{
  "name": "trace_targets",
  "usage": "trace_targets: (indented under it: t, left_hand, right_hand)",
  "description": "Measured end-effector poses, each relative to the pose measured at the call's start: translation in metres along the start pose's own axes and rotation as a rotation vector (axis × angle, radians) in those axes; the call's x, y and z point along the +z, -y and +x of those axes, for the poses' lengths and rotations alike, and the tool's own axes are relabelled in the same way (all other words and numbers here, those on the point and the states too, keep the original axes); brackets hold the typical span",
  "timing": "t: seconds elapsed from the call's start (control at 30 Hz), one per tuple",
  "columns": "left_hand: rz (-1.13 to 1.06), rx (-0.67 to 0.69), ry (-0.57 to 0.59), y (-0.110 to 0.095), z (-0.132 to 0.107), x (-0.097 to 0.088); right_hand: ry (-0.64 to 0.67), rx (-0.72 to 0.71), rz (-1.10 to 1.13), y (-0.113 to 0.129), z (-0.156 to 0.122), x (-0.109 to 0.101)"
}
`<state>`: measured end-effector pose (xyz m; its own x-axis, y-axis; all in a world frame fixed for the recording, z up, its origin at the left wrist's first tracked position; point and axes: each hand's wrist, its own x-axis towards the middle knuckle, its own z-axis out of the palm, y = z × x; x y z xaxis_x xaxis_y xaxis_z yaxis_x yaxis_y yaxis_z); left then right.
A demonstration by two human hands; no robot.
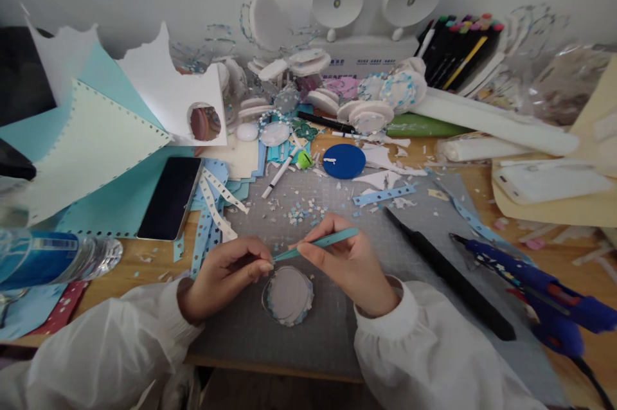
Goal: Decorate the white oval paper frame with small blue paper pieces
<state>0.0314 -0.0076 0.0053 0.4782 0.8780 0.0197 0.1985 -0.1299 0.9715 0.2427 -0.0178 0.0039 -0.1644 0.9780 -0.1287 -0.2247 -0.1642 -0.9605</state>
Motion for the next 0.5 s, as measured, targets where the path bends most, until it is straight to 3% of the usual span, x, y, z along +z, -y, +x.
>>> trace_targets:
  t: [0.5]
  left_hand:
    - [0.046,0.003,0.003,-0.0013,0.0,-0.001]
  right_hand:
    - [-0.03,0.011,-0.047,-0.0002,0.0012,0.0007]
